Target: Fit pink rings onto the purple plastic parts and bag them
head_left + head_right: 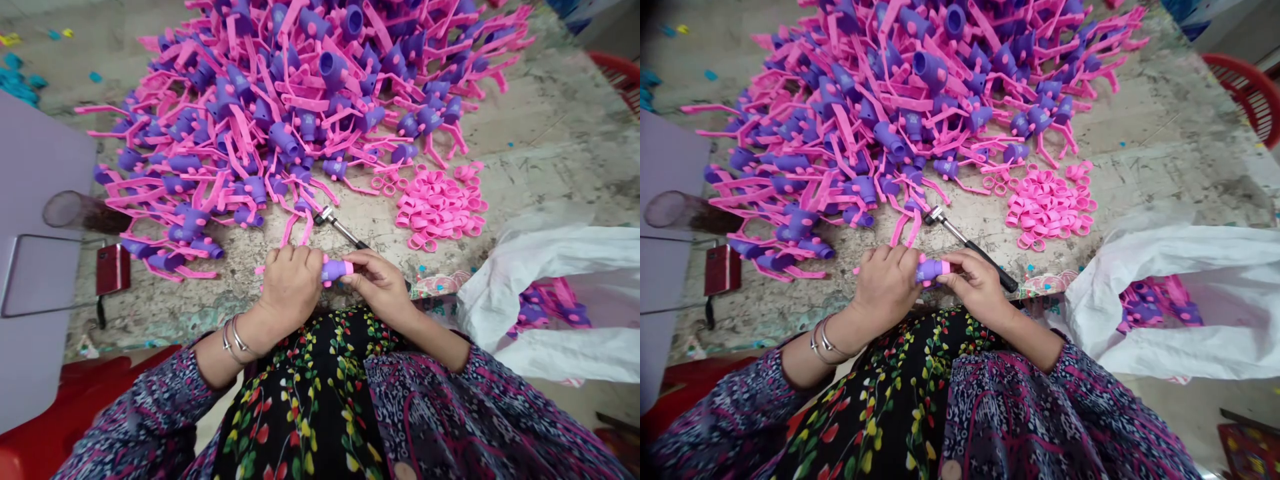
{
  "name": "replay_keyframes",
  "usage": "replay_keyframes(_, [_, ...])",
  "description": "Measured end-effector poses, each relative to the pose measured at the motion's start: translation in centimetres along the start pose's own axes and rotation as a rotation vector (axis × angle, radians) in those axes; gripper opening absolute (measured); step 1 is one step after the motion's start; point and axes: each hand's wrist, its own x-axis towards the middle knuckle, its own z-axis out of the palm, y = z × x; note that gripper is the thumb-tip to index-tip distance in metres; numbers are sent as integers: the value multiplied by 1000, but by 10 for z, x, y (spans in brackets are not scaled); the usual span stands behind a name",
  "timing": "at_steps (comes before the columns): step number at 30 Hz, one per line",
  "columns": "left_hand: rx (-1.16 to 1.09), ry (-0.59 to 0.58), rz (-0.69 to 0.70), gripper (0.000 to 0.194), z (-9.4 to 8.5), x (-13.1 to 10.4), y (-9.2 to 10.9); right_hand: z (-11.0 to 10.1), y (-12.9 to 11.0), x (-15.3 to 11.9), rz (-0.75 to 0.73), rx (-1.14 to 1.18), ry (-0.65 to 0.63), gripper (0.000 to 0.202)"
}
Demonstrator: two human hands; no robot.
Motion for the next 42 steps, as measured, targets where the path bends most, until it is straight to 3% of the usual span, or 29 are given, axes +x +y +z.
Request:
replay_keyframes(3, [-14,17,-16,16,0,-1,-3,-3,-4,5,-92,-93,-42,19])
replay_keyframes(8, [0,48,-17,19,1,-2,-4,-4,-4,7,-116,-153,-116,18])
replay_keyframes(17, [48,74,2,13,-1,-3,-2,-6,-4,5,-181,-209,-104,15])
replay_keyframes(24, [112,159,31,6,-3,-2,3,-7,-4,3,-209,-223,-73,14])
replay_keyframes(42, [135,122,121,6,0,-6,3,-6,3,-3,-226,-253,-128,13])
